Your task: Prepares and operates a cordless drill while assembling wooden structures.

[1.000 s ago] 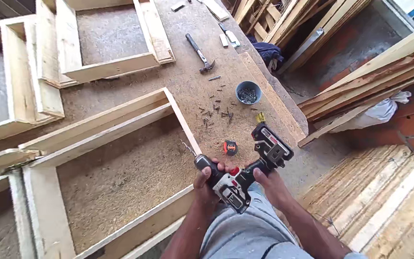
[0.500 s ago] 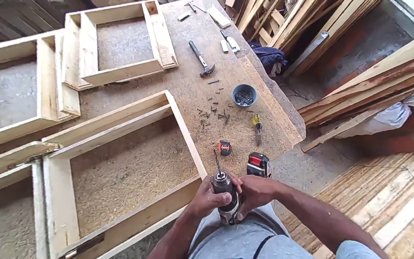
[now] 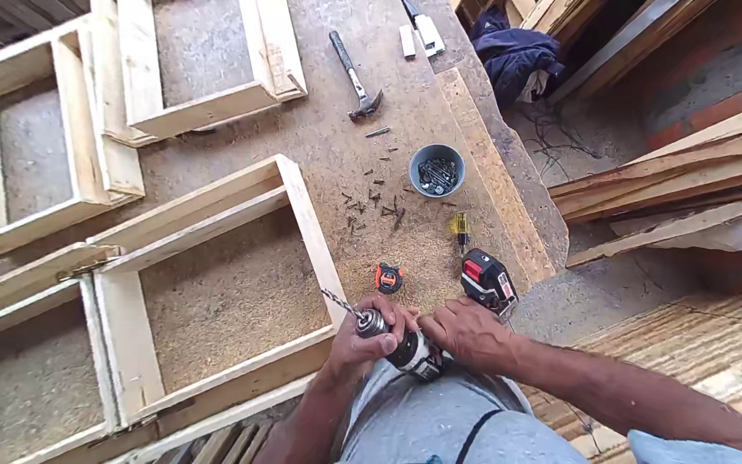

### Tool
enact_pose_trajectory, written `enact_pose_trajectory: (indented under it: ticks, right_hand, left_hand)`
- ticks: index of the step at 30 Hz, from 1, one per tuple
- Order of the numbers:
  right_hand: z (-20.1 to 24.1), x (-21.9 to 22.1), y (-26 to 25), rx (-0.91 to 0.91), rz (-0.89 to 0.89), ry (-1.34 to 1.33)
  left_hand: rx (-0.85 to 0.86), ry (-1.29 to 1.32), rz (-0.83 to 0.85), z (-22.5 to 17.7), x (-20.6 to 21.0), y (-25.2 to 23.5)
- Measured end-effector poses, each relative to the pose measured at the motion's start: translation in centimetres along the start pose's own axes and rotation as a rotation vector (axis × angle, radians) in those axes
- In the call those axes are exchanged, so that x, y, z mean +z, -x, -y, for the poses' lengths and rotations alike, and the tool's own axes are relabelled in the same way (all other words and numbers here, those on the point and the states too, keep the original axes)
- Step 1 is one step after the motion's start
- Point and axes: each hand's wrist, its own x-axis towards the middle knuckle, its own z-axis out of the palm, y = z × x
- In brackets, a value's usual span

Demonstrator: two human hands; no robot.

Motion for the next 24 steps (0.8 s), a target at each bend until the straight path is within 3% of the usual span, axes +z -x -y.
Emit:
enact_pose_trajectory:
  ticks: [2, 5, 9, 14, 17, 19, 20, 22, 24]
  right_hand:
    - [-1.3, 1.2, -1.0, 0.011, -0.006, 0.005]
    - [-1.4, 0.4, -1.9, 0.031, 0.092, -0.046]
    - [-1.4, -0.9, -2.2, 0.046, 0.084, -0.019]
    - [-4.2, -1.0, -3.2, 0.052, -0.111, 0.13]
    - [-5.0, -1.7, -3.6, 0.057, -0.085, 0.144]
    - [-5.6, -1.8, -3.3, 0.071, -0.002, 0.151]
    - [-5.8, -1.6, -2.8, 0.1, 0.03, 0.135]
    - [-6.3, -0.6, -1.5, 0.212, 0.061, 0.062]
    - [-6.6, 0.3, -0.3, 0.378, 0.073, -0.007]
  left_hand:
    - [-0.033, 0.023, -0.093, 0.6, -0.2, -1.1]
    - [-0.059, 0.01, -0.115, 0.1, -0.1, -1.9]
    - [-0.072, 0.001, -0.157, -0.8, 0.6, -2.8]
    - [0.013, -0.018, -0.059, -2.6, -2.1, -6.5]
    - [0.159, 0.042, -0.254, -5.3, -3.9, -9.5]
    - [0.13, -0.14, -0.436, -5.5, -6.7, -11.8]
    - [0.052, -0.354, -0.557, -4.8, -8.6, -12.8]
    - [-0.304, -0.955, -0.698, -2.6, -12.8, -14.3]
    - [-0.746, -1.316, -0.607, -0.1, -15.5, -15.9]
